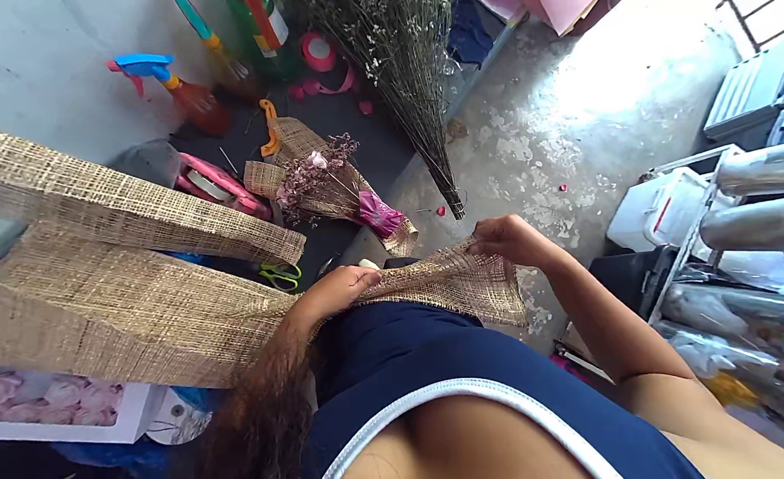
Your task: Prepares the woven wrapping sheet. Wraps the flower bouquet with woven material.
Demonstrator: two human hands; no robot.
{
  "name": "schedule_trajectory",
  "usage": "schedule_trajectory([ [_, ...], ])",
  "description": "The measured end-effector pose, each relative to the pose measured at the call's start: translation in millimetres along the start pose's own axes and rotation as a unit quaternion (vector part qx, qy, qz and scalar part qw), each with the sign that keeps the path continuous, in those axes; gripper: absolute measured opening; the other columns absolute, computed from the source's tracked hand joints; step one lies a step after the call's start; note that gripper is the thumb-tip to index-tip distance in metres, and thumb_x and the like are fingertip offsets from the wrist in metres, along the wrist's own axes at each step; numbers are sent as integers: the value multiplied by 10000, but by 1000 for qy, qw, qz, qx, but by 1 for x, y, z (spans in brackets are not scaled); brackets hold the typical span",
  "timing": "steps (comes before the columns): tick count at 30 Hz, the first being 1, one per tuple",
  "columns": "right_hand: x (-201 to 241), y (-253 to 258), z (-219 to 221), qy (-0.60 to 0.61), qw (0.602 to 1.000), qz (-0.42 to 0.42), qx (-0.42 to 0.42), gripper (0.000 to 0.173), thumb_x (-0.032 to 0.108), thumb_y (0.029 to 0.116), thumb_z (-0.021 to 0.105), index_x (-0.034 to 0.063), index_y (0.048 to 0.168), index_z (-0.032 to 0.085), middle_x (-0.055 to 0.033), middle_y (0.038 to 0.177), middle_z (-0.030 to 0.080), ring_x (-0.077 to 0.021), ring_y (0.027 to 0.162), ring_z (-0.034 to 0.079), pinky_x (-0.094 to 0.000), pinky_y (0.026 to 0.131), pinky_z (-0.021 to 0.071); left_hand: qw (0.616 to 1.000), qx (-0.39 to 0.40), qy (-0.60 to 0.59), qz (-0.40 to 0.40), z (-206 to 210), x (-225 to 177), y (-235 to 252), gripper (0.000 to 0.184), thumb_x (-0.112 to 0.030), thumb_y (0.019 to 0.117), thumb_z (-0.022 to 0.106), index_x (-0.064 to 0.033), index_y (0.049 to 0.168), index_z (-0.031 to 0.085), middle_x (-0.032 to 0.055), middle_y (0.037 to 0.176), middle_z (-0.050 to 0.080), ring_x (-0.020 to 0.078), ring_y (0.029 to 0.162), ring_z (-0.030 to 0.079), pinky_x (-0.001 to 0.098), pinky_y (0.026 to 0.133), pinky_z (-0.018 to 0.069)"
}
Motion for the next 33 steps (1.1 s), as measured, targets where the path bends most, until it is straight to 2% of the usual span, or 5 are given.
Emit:
schedule_trajectory([
  [7, -22, 2, 38, 493, 851, 179, 2, 294, 163, 1035, 407, 192, 1248, 608, 31, 699, 666, -50, 569, 653, -242, 553, 594, 993, -105, -29, 38, 4, 10, -7, 328, -216, 1041, 577, -58, 1328, 569, 128, 1070, 662, 279, 974, 662, 556, 865, 536],
  [11, -20, 6, 20, 82, 991, 99, -49, 198, 80, 1065, 480, 71, 1078, 678, 15, 742, 643, -25, 595, 567, -224, 562, 502, 986, -155, 18, 59, 2, 9, -14, 270, -198, 1056, 535, -17, 1116, 726, 149, 1065, 704, 310, 978, 689, 583, 857, 526],
  [17, 33, 6, 58, -248, 958, -137, -47, 300, 257, 1009, 590, 51, 1168, 740, -144, 1024, 740, -334, 993, 706, -559, 955, 518, 996, -87, -13, -11, -3, 21, -14, 327, -198, 1088, 491, 22, 1005, 719, 175, 848, 687, 297, 843, 659, 542, 810, 502],
  [27, 6, 40, 76, -276, 956, -68, 73, 436, 277, 1068, 466, -42, 829, 643, -194, 621, 608, -410, 624, 670, -583, 573, 504, 929, -289, 232, -6, -30, 42, -81, 459, -412, 880, 766, -155, 1258, 729, 141, 1043, 750, 359, 978, 713, 621, 961, 478],
  [33, 63, 81, 95, -302, 935, -76, 171, 636, 350, 880, 797, 102, 1414, 556, -181, 1138, 724, -403, 994, 700, -647, 926, 485, 921, -320, 220, 36, -58, 26, -93, 315, -220, 841, 843, -129, 1135, 777, 115, 1001, 771, 334, 926, 737, 621, 890, 529],
])
Point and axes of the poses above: each hand's wrist, its own y-axis towards the middle knuckle, its own z-axis out of the palm, x = y × z, the point moved 8 cm from there along y, towards the middle knuckle
